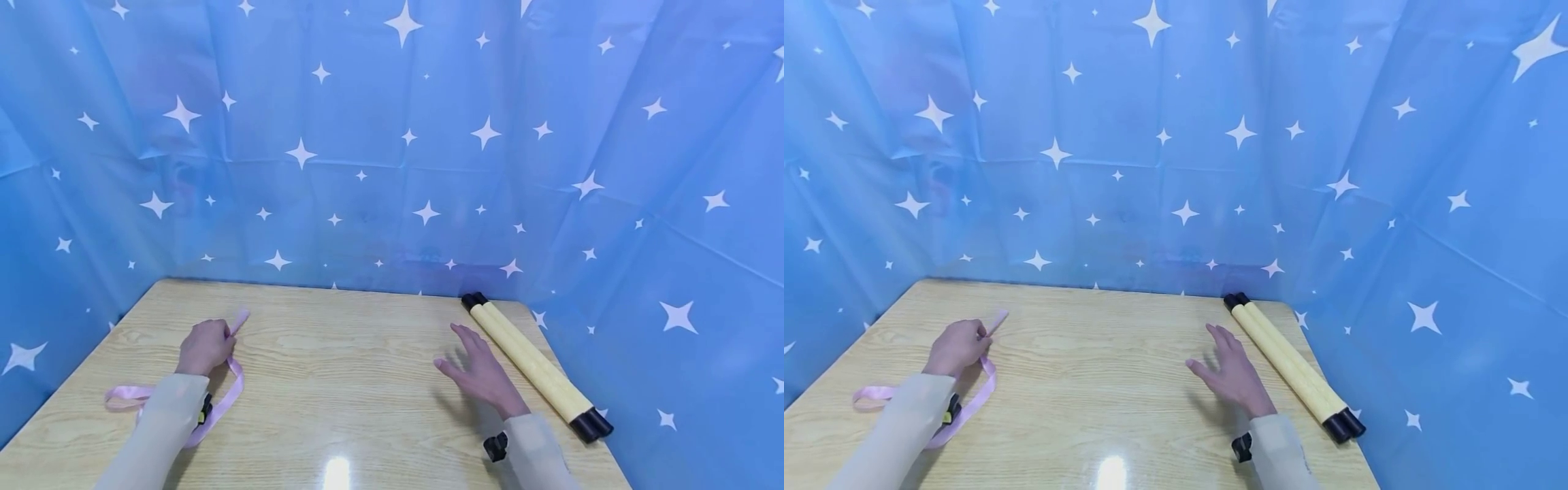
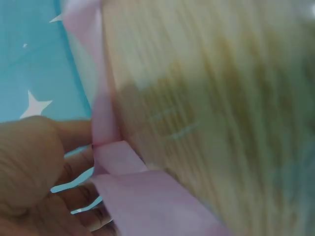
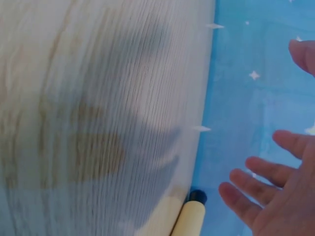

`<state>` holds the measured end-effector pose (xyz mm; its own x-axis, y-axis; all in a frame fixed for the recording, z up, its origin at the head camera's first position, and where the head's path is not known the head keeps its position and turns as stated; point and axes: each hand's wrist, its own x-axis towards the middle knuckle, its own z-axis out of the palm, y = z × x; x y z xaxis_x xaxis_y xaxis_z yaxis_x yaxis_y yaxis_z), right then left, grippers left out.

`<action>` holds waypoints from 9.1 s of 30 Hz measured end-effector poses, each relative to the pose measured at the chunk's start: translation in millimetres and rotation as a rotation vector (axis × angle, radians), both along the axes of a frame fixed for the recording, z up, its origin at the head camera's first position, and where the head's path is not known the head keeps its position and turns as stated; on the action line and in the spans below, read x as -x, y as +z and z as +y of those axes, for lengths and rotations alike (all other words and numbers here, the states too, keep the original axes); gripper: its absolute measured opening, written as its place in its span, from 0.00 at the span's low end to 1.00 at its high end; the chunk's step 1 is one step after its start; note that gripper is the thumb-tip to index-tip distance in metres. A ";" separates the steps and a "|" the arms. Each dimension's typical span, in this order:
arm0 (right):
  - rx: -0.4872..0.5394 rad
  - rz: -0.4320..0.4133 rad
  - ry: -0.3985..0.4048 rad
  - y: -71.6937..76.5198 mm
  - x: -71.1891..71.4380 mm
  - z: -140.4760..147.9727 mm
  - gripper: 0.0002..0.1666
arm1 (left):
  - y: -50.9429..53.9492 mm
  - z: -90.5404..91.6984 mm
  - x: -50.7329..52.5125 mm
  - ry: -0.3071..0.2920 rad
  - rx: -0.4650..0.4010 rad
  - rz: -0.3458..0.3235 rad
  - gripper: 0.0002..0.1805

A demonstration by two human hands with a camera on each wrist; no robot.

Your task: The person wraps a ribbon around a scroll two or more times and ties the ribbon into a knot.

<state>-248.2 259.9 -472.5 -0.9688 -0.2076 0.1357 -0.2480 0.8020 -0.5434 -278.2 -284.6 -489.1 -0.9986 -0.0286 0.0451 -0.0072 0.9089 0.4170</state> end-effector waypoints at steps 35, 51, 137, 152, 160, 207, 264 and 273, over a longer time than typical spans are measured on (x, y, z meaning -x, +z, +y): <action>0.180 -0.015 0.161 23.6 -10.9 -51.6 0.44 | 39.4 120.0 -37.6 -0.354 -0.355 0.146 0.04; 0.152 0.043 0.347 39.3 -28.8 -92.1 0.41 | 32.0 179.6 -54.7 -0.603 -0.460 0.051 0.04; 0.082 -0.093 -0.107 10.1 2.0 67.3 0.09 | 9.7 6.5 -47.8 -0.163 -0.488 0.012 0.10; -0.043 -0.090 -0.225 -7.3 7.6 90.9 0.09 | -0.7 -13.7 -42.6 -0.120 -0.492 -0.113 0.18; -0.069 -0.105 -0.268 -15.2 5.9 92.8 0.08 | -9.3 -9.8 -42.8 -0.132 -0.383 -0.106 0.14; -0.231 -0.034 -0.138 5.9 32.7 123.7 0.56 | -9.7 1.6 -41.9 -0.050 -0.261 -0.162 0.15; -0.262 -0.177 -0.232 43.2 42.9 107.9 0.44 | -11.9 1.4 -46.1 -0.013 -0.274 -0.168 0.15; -0.242 -0.195 -0.248 63.7 38.6 61.3 0.33 | -14.0 -0.8 -48.7 -0.018 -0.277 -0.177 0.15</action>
